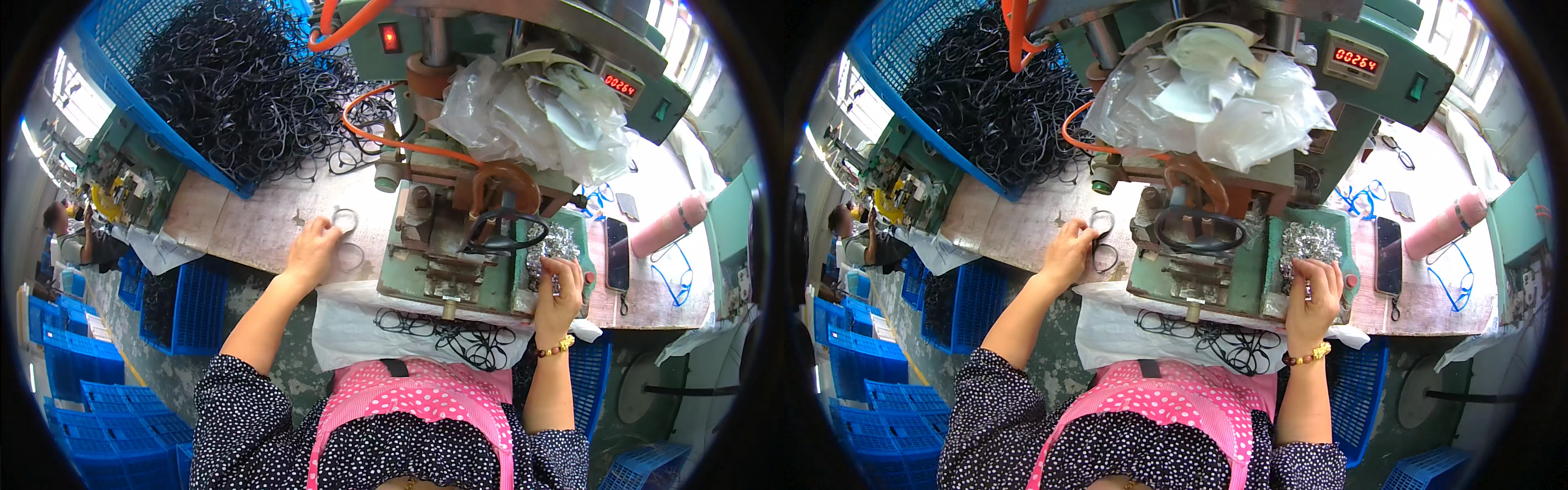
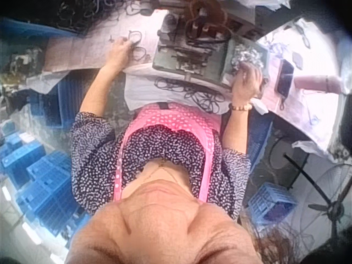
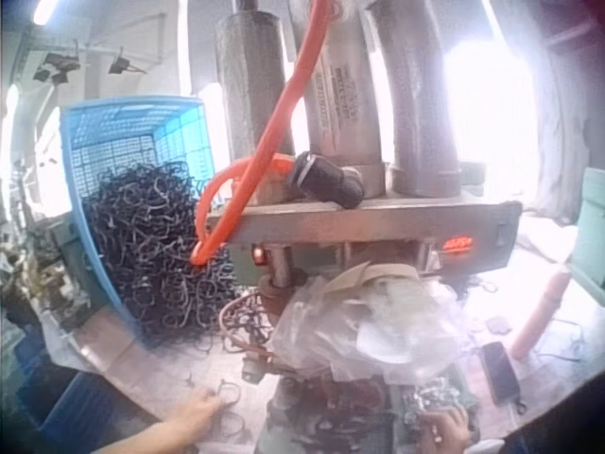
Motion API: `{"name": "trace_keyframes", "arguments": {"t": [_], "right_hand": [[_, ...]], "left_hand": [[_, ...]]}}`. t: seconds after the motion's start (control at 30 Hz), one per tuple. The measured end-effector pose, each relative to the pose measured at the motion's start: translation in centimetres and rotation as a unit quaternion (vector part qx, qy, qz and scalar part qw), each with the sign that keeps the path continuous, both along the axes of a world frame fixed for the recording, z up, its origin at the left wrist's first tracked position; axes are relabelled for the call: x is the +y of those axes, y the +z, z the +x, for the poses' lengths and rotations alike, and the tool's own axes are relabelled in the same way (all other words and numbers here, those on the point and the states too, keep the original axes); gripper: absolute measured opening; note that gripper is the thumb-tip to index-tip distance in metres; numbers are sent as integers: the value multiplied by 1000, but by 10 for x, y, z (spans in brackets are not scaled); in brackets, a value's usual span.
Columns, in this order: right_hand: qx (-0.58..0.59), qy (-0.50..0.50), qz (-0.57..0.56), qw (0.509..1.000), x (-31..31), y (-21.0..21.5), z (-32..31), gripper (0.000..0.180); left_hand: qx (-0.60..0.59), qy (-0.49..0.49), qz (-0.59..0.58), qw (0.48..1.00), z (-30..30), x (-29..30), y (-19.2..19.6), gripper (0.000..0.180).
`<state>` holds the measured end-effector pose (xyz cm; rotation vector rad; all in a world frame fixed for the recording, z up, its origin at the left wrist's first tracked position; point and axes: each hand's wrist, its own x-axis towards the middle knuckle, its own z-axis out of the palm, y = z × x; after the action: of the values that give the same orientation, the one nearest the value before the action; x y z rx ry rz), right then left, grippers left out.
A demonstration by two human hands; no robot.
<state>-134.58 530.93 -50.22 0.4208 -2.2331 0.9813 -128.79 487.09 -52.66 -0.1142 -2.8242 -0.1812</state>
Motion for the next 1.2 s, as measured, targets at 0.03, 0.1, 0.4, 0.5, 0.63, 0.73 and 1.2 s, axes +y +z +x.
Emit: {"name": "trace_keyframes", "arguments": {"t": [0.03, 0.1, 0.4, 0.5, 0.63, 0.73, 1.2], "right_hand": [[-6, 4, -24, 1000, 0, 1, 0, 15], [-32, 18, -81, 996, 0, 5, 1, 17], [-98, 146, -267, 947, -40, 56, 12, 14], [-106, 227, -285, 925, -65, 71, 16, 16], [-154, 251, -353, 888, -97, 77, 24, 29], [-166, 277, -386, 864, -105, 78, 22, 42], [-184, 273, -410, 851, -78, 74, 16, 35]], "left_hand": [[20, -9, -5, 1000, 1, -4, -1, 22], [-80, 47, 13, 996, 6, -9, -1, 19], [102, -10, 642, 760, 29, 62, 97, 14], [120, -126, 636, 752, 35, 102, 143, 15], [193, -165, 581, 774, 17, 140, 167, 17], [200, -168, 629, 733, -9, 144, 169, 18], [66, -245, 462, 850, 4, 181, 151, 15]]}}
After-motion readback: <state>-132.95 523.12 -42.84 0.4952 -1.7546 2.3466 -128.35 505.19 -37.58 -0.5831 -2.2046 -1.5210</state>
